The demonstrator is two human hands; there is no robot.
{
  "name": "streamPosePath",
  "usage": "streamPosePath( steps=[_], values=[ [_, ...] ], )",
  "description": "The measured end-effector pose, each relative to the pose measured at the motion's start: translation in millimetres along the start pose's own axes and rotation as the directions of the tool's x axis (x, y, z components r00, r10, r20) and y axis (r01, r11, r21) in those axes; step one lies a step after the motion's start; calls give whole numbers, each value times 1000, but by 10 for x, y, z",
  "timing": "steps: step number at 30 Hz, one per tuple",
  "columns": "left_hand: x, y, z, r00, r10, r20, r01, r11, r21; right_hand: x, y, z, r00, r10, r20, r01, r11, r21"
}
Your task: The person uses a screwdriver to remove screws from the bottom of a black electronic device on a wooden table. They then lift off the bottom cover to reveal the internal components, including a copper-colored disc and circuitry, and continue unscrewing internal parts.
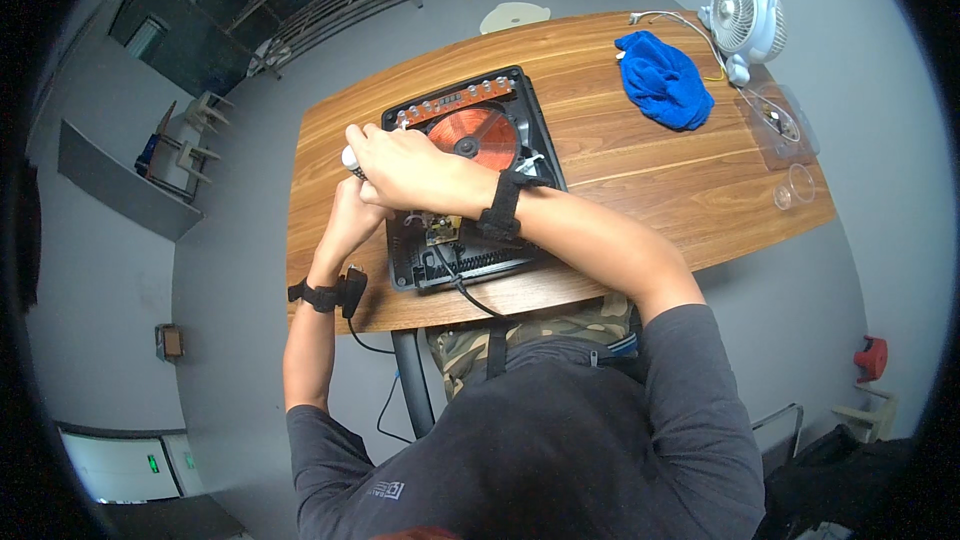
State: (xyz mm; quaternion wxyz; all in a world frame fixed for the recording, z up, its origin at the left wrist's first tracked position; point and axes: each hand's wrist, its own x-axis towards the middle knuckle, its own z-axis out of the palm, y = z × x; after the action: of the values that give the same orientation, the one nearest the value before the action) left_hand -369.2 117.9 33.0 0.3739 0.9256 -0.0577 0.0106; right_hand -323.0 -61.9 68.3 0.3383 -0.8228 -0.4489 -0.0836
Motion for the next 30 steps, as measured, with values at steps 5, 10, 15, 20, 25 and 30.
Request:
streamPosePath(
  steps=[5,10,15,20,25,30],
  values=[
    [14,-36,13,999,31,-28,-31,1000,-6,1,3,8,1000,-10,-14,10,1000,-2],
    [-7,-28,-38,997,68,44,-70,997,37,23,-40,-46,999,-4,-34,4,1000,0],
    [-42,-212,-60,989,64,136,-71,997,43,90,-113,-249,995,-26,-94,25,1000,-15],
    [-102,-117,0,979,138,150,-147,988,44,191,-170,-343,991,-50,-127,47,999,-26],
    [-58,-183,53,993,80,86,-84,995,52,218,-216,-314,990,-57,-131,50,997,-57],
    [-97,-252,-33,997,68,32,-69,996,55,227,-269,-283,987,-66,-147,62,998,-30]
  ],
)
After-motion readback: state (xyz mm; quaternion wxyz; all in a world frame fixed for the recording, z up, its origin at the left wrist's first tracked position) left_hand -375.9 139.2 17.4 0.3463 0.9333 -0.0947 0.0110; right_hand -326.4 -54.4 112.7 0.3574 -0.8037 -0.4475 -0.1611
